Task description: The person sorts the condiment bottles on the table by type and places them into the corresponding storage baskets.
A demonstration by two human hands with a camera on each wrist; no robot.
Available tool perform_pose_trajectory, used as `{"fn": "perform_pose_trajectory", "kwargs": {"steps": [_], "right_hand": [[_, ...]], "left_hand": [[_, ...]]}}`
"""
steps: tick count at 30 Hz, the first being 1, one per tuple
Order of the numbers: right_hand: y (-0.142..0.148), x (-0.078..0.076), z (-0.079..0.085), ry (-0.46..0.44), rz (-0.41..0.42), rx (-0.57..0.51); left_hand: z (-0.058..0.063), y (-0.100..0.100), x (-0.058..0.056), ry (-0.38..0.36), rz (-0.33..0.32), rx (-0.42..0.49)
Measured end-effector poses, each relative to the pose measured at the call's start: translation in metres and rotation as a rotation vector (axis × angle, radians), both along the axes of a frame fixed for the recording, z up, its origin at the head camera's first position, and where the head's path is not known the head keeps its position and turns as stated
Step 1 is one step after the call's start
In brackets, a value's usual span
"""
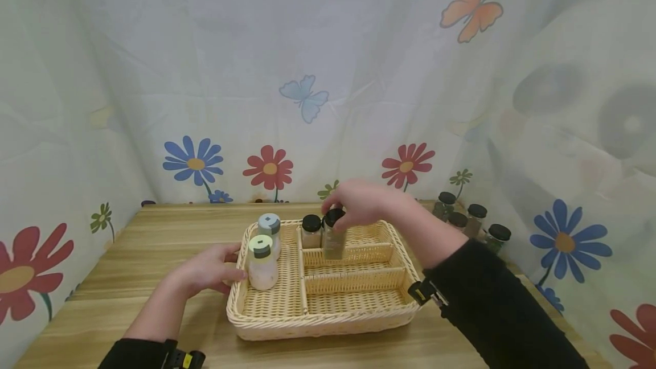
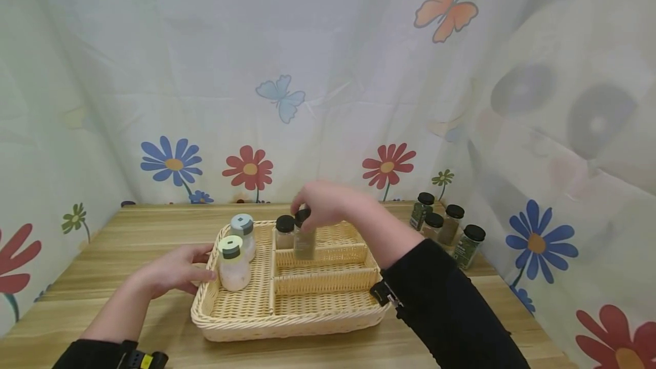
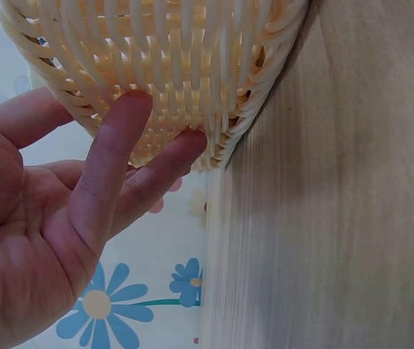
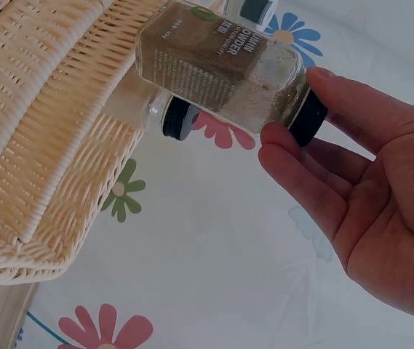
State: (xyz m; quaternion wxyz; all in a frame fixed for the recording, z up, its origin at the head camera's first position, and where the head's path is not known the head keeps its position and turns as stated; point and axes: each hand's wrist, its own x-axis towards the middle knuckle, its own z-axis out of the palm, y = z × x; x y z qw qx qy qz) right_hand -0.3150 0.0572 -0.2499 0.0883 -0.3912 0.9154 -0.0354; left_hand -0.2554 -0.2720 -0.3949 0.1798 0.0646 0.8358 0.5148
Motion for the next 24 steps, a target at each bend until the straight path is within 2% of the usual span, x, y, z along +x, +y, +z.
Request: {"fn": "perform_pose_trajectory", "kwargs": {"steps": [24], "right_hand": [[-0.032, 0.0, -0.015, -0.06, 0.025, 0.014]], "left_hand": [[0.0, -0.001, -0.001, 0.001, -0.002, 0.002]]}}
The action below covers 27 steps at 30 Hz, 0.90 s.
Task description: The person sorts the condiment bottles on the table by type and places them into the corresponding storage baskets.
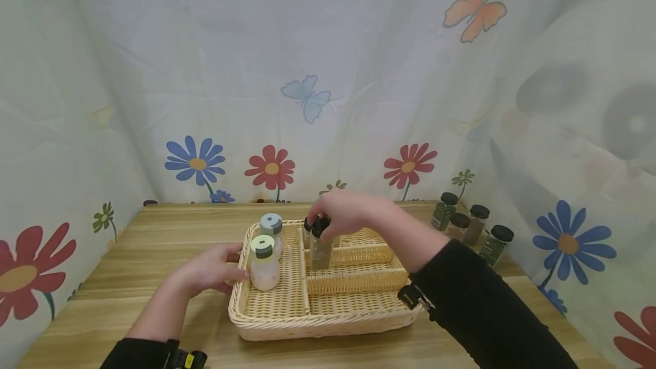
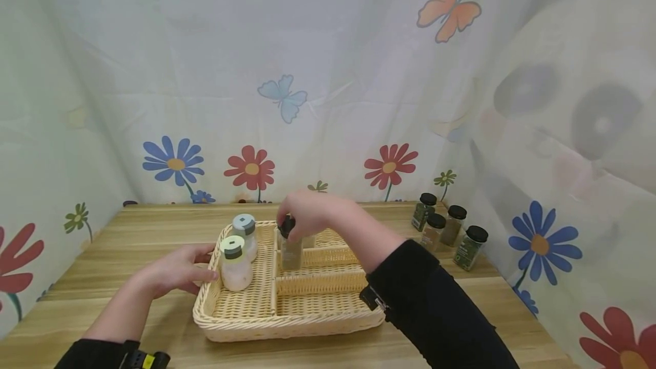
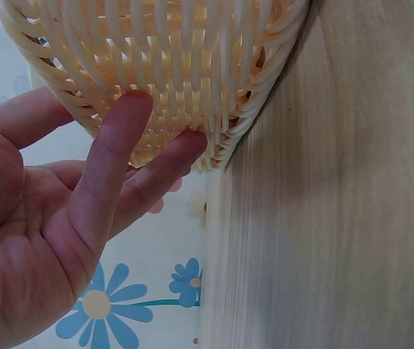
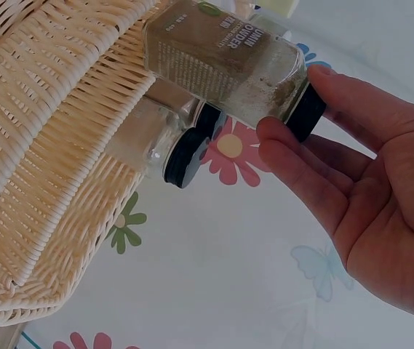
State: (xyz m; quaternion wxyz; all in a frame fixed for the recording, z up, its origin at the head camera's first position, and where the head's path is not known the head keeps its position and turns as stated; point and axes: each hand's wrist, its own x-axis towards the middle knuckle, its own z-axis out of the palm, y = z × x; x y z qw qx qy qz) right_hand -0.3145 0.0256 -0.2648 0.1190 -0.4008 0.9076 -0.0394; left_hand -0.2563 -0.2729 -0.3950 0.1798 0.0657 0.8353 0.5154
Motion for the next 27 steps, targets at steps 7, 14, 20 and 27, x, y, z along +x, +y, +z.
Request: {"fn": "perform_pose_trajectory", "kwargs": {"steps": [7, 14, 20, 27], "right_hand": [[-0.005, -0.002, -0.003, 0.032, 0.027, 0.02], [-0.009, -0.001, -0.007, 0.028, 0.013, 0.037], [-0.013, 0.001, -0.013, 0.003, 0.007, 0.038], [-0.017, -0.005, -0.025, -0.003, 0.015, 0.069]], "left_hand": [[-0.001, -0.001, -0.001, 0.002, 0.003, -0.002], [-0.001, -0.001, -0.001, 0.003, 0.004, -0.006], [-0.001, -0.002, -0.001, 0.004, 0.007, -0.012], [-0.001, -0.001, -0.001, 0.002, 0.006, -0.012]]}}
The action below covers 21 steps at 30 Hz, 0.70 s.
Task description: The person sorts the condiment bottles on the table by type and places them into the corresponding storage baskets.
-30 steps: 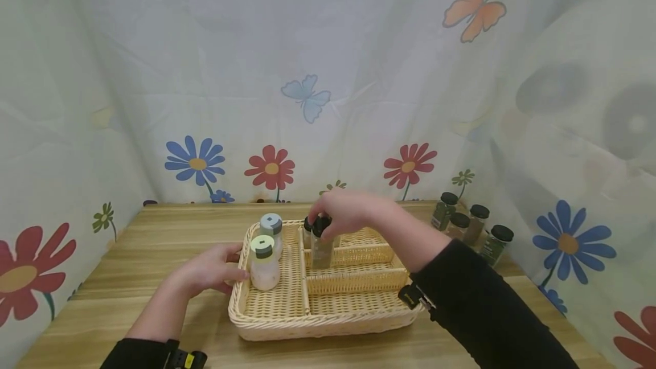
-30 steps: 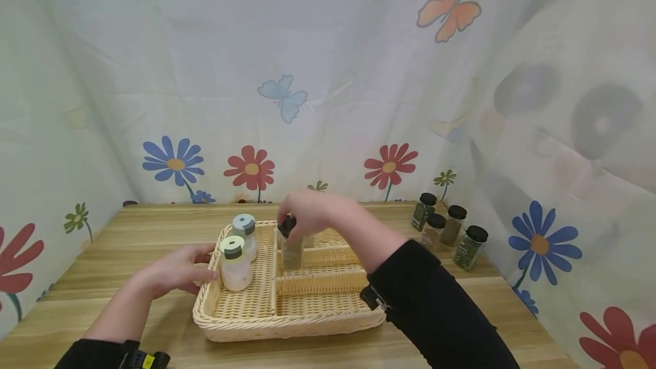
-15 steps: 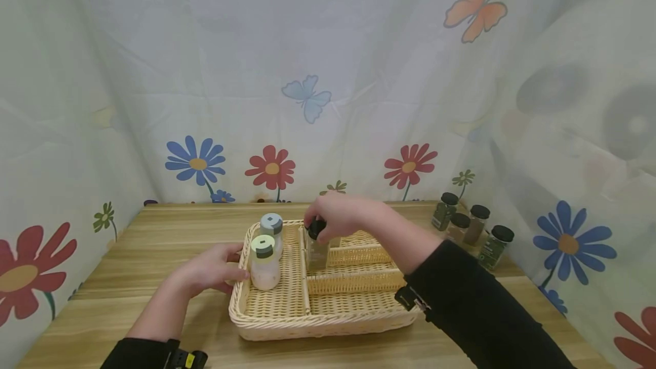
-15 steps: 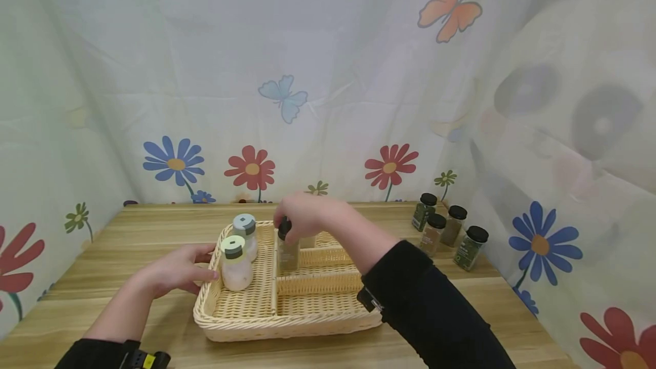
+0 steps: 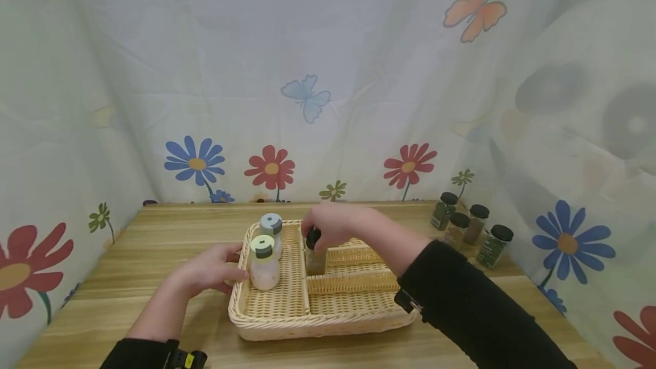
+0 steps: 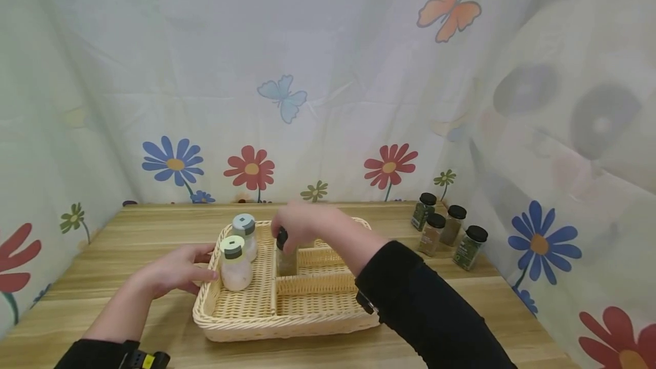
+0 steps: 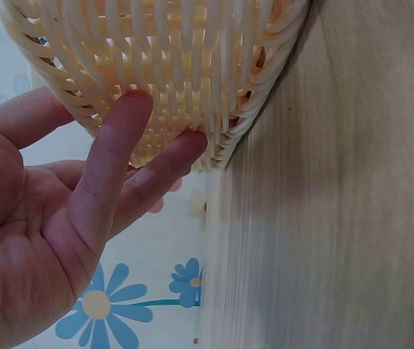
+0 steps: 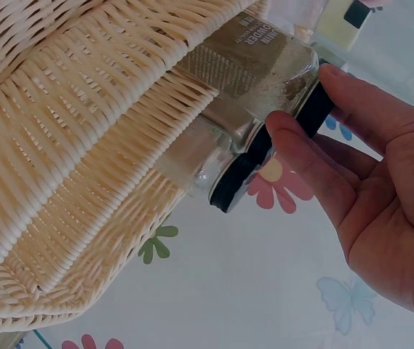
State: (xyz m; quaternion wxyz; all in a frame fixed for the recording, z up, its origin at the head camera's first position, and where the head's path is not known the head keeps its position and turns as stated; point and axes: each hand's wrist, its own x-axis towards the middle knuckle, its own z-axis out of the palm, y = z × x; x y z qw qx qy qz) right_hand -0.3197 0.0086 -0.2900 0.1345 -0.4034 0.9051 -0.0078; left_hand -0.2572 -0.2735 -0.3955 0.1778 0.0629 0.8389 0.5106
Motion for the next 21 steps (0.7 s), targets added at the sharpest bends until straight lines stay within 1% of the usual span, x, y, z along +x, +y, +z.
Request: {"fn": "perform_pose_trajectory", "kwargs": {"steps": [6, 16, 21], "right_hand": [[-0.002, -0.001, -0.006, 0.033, 0.032, 0.034], [-0.001, 0.0, -0.015, 0.008, -0.005, 0.029], [-0.001, 0.001, -0.017, 0.019, -0.006, 0.023]], "left_hand": [[0.0, -0.001, 0.0, 0.001, -0.001, -0.006], [0.0, 0.002, -0.002, -0.006, -0.01, -0.003], [0.0, 0.001, 0.0, -0.006, -0.011, 0.008]]}}
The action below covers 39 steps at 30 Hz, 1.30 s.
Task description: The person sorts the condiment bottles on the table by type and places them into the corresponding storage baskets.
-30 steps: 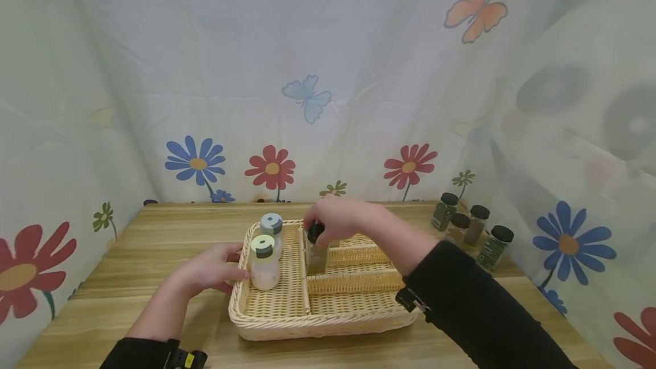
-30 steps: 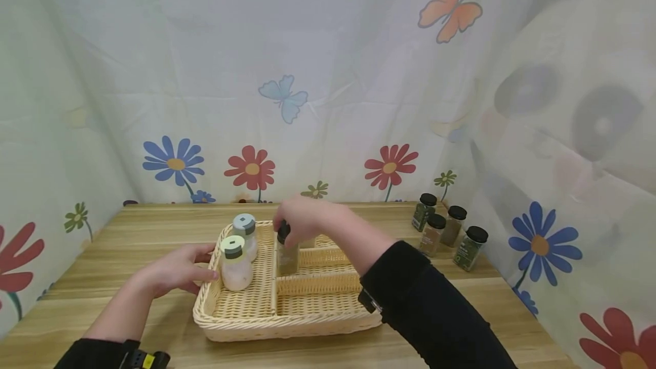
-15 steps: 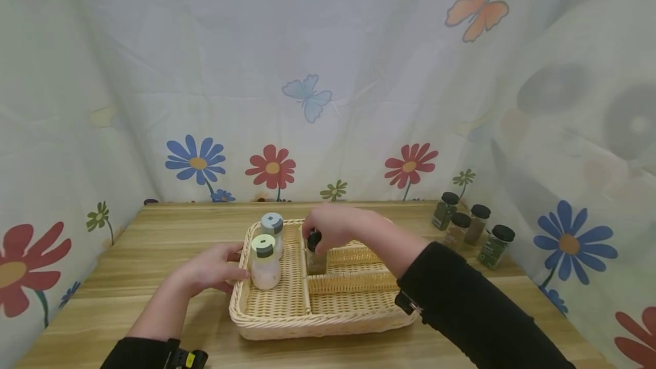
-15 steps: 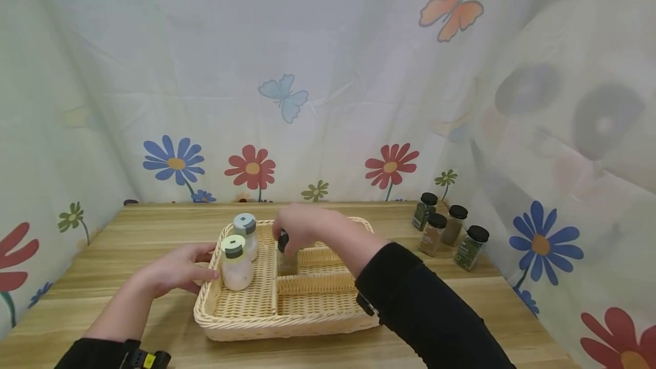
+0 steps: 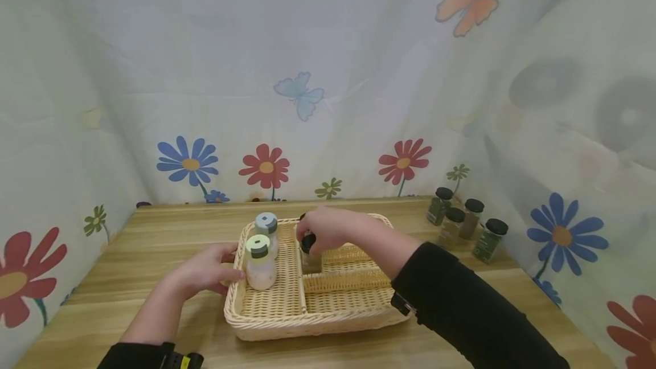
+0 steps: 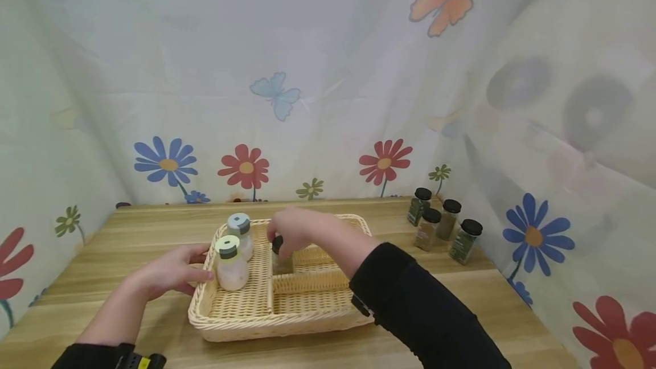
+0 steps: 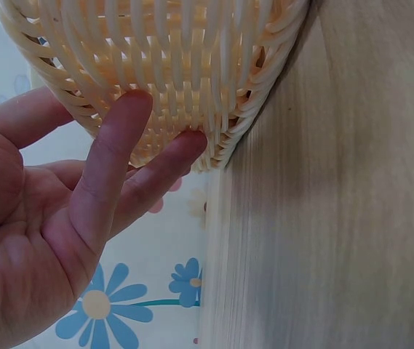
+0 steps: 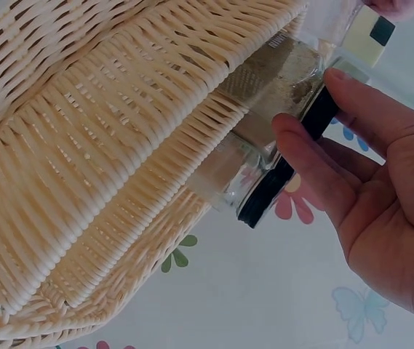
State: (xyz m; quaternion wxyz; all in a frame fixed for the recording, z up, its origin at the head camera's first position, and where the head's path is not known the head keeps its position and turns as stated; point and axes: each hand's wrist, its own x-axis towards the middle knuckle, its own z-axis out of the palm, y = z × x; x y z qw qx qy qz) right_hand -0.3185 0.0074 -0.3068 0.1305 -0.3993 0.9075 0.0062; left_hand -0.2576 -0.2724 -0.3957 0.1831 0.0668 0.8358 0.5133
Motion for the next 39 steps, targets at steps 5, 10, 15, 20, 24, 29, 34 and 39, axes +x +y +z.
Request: {"fn": "perform_pose_trajectory", "kwargs": {"steps": [5, 10, 15, 20, 24, 29, 34, 39], "right_hand": [[0.002, 0.002, 0.001, -0.007, 0.004, -0.024], [0.01, 0.001, -0.001, -0.019, -0.002, -0.049], [0.015, -0.001, 0.001, -0.069, -0.028, -0.086], [0.021, 0.0, 0.011, -0.084, -0.052, -0.132], [0.033, -0.002, 0.021, -0.105, -0.089, -0.206], [0.062, -0.003, 0.04, -0.11, -0.111, -0.338], [0.101, -0.002, 0.057, 0.029, -0.145, -0.438], [0.139, -0.002, 0.063, 0.147, -0.249, -0.503]], "left_hand": [[0.0, -0.002, 0.001, -0.008, 0.007, 0.007], [-0.001, -0.001, -0.001, -0.014, -0.002, 0.006], [-0.003, -0.002, -0.002, -0.006, -0.008, 0.007], [-0.002, -0.002, -0.002, 0.001, -0.01, 0.003], [-0.003, -0.002, -0.001, -0.006, -0.002, 0.002], [-0.002, -0.001, -0.002, -0.001, 0.001, 0.004], [0.001, -0.001, -0.003, 0.001, 0.001, 0.001], [-0.001, 0.0, -0.002, -0.003, 0.0, 0.01]]}}
